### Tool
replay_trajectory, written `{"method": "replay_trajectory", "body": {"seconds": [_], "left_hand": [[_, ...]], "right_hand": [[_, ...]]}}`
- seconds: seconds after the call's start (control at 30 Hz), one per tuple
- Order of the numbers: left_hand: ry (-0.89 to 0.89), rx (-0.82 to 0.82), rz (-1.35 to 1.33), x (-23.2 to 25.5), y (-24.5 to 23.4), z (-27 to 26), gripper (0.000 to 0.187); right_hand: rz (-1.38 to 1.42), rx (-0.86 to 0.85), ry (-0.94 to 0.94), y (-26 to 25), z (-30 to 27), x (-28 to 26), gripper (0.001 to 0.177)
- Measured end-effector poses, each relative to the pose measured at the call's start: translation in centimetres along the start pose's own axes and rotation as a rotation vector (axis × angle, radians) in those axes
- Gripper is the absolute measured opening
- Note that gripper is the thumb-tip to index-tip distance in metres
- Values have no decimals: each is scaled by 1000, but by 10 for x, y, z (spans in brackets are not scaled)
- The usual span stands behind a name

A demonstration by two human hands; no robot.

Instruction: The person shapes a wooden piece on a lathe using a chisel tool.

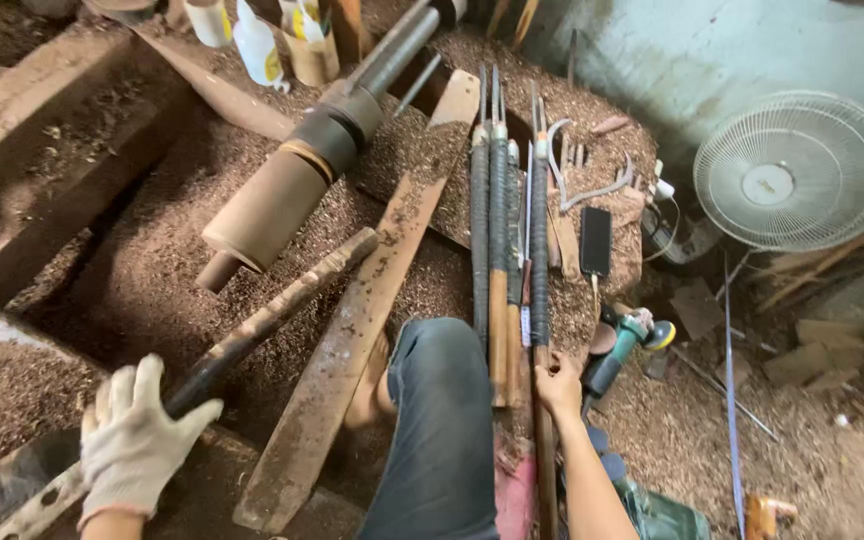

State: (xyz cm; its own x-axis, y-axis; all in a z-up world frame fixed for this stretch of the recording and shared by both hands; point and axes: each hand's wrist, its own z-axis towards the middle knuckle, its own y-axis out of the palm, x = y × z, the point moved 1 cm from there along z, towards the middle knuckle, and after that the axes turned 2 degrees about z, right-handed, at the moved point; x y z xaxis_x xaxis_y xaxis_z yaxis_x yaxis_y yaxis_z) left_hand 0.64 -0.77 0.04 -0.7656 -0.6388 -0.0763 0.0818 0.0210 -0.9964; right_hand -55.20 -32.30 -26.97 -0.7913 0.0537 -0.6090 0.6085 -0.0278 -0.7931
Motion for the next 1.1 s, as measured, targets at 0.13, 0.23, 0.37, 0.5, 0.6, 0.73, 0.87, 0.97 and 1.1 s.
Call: {"method": "replay_trajectory", "body": {"seconds": [0.13,0.23,0.37,0.5,0.6,0.73,0.87,0.97,1.1], "left_hand": [[-75,-24,71,-16,10,-31,90],[-108,-42,164,-14,7,-29,83],[-239,-378,191,-3,-8,-5,74],[-315,-732,81,-2,-21,16,63],[-331,-804,-10,-3,-31,19,58],[-292,-744,-85,-24,24,23,58],[-85,-842,-147,-51,86,38,56],[-145,-945,-186,-32,36,37,55],[-264,-925,-123,-18,7,32,61]], "right_hand": [[-128,77,-152,18,33,-37,49],[-12,56,-161,17,41,-95,53],[-53,-179,-129,2,43,-201,84],[-299,-336,38,14,66,-217,108],[-231,-324,-7,51,104,-164,106],[327,-432,220,38,134,-177,81],[732,-668,359,-27,128,-266,41],[782,-738,245,-67,147,-292,29],[893,-426,-522,-234,-5,-376,32]]}}
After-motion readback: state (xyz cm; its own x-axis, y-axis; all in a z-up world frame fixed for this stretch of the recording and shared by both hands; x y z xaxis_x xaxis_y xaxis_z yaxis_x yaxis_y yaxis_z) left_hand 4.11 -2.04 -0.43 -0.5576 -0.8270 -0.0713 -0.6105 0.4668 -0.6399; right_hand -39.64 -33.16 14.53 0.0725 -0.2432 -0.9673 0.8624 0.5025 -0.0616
